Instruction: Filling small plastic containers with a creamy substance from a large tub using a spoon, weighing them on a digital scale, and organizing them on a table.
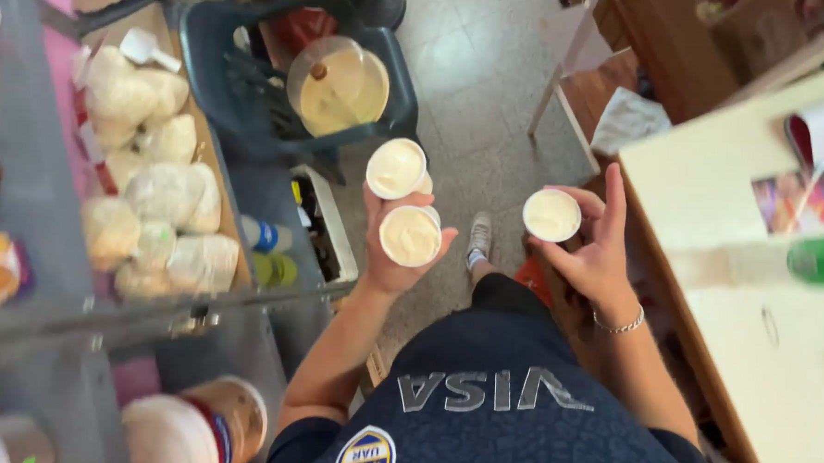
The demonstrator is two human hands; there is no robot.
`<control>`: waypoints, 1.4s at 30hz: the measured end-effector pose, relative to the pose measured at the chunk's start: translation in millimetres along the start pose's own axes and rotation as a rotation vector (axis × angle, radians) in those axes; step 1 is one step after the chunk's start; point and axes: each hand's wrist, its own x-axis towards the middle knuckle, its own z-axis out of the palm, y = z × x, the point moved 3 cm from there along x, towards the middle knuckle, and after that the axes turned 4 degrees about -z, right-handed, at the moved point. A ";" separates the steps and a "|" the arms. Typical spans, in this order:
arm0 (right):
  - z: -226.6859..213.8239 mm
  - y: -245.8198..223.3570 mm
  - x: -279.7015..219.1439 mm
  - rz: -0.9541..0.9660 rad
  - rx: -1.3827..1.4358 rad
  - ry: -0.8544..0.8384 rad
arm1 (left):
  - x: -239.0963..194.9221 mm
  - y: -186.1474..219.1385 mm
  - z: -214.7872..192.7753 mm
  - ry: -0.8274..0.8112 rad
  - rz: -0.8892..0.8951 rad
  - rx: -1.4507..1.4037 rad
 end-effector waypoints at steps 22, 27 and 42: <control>-6.3 276.8 431.8 0.123 -0.013 0.155 | 455.5 -368.8 180.2 -0.126 0.039 -0.109; -1.1 327.3 579.0 0.013 0.027 0.188 | 552.2 -449.1 208.2 -0.158 0.060 -0.222; -139.1 498.4 861.9 0.078 -0.131 0.465 | 802.9 -665.7 368.5 -0.292 0.021 -0.224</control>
